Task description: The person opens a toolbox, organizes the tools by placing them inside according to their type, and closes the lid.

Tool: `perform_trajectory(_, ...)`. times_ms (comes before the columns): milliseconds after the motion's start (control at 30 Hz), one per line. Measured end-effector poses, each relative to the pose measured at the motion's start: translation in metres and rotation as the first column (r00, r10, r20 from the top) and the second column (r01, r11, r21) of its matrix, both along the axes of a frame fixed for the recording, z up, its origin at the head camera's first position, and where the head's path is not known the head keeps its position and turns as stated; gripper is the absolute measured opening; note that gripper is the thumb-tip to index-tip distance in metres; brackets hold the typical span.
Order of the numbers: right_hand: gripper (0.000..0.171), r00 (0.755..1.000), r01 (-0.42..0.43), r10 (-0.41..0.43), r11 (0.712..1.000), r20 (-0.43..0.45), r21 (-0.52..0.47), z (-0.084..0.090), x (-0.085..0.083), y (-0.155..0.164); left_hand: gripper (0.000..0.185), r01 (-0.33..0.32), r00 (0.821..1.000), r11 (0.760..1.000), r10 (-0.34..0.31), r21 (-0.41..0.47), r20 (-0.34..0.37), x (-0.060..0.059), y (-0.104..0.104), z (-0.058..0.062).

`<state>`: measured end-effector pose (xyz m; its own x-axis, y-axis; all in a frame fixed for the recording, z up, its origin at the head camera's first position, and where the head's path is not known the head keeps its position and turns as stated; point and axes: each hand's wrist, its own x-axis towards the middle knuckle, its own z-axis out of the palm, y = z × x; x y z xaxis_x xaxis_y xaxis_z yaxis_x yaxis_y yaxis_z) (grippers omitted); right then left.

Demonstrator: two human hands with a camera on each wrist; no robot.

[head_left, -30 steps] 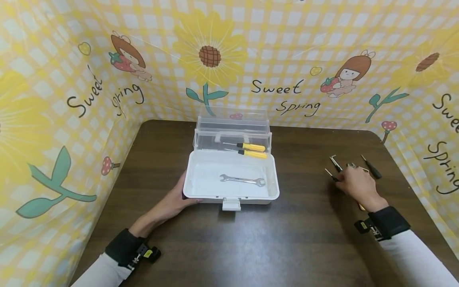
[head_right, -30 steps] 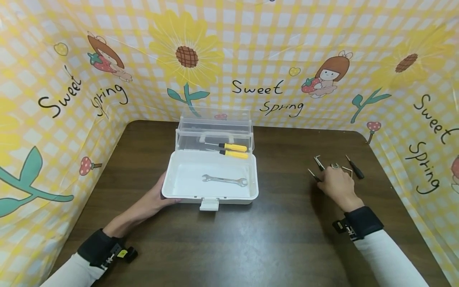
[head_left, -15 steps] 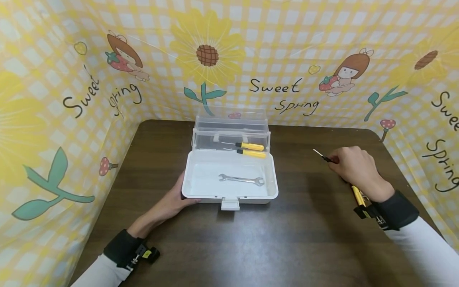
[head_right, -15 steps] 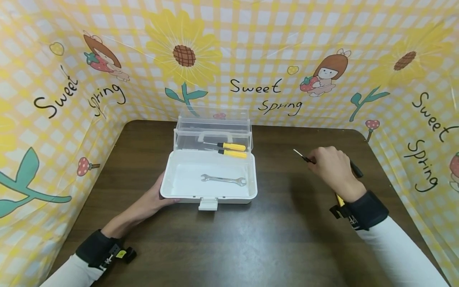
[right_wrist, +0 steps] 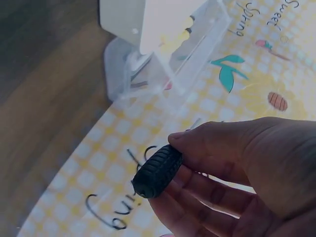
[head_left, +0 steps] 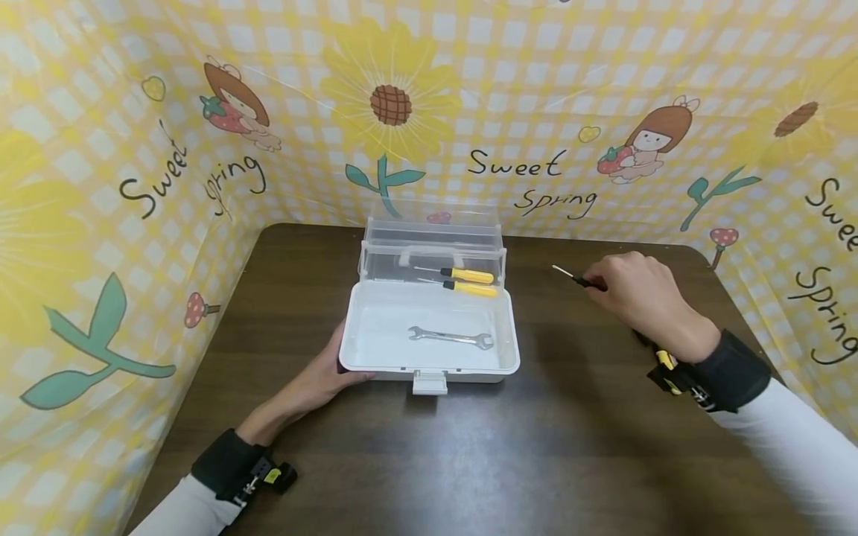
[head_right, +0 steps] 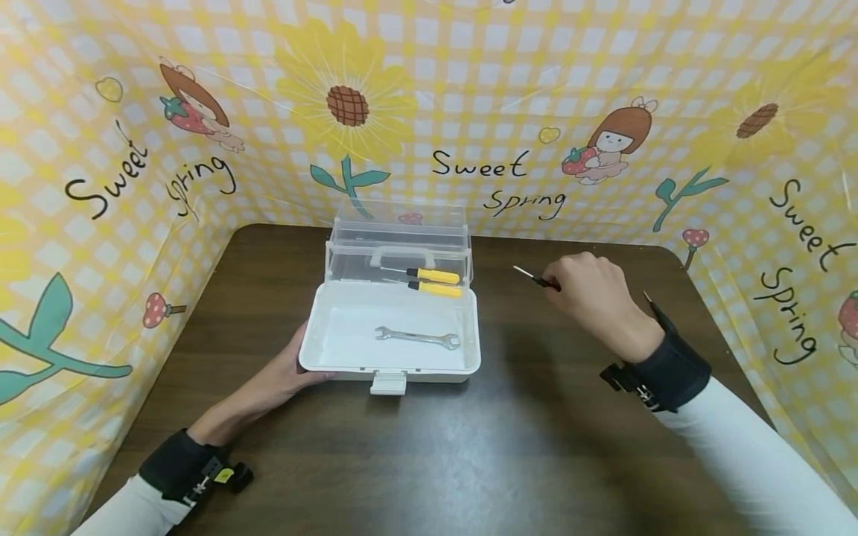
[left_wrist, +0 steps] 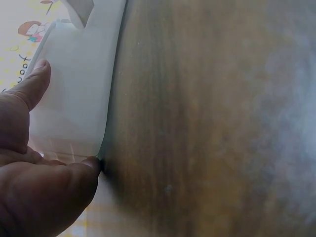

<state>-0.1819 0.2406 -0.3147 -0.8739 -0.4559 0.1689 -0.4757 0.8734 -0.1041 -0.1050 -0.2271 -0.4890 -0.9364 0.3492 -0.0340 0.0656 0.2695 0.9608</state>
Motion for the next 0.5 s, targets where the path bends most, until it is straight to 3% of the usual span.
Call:
perform_trajectory(100, 0.002, 0.999, -0.036, 0.036, 0.999, -0.026, 0.010, 0.004, -0.004, -0.010, 0.115, -0.002, 1.000, 1.000, 0.002, 0.000, -0.004, 0.000, 0.000, 0.000)
perform_trajectory(333, 0.017, 0.991, -0.122, 0.124, 0.992, -0.055, 0.038, 0.012, -0.013, -0.039, 0.115, -0.003, 1.000, 1.000, 0.003, -0.001, -0.007, 0.000, -0.001, 0.001)
perform_trajectory(500, 0.015, 0.987, -0.154, 0.156, 0.987, -0.041, 0.048, 0.017, -0.021, -0.060, 0.114, 0.000, 1.000, 1.000, 0.000, -0.020, -0.014, 0.000, -0.001, 0.000)
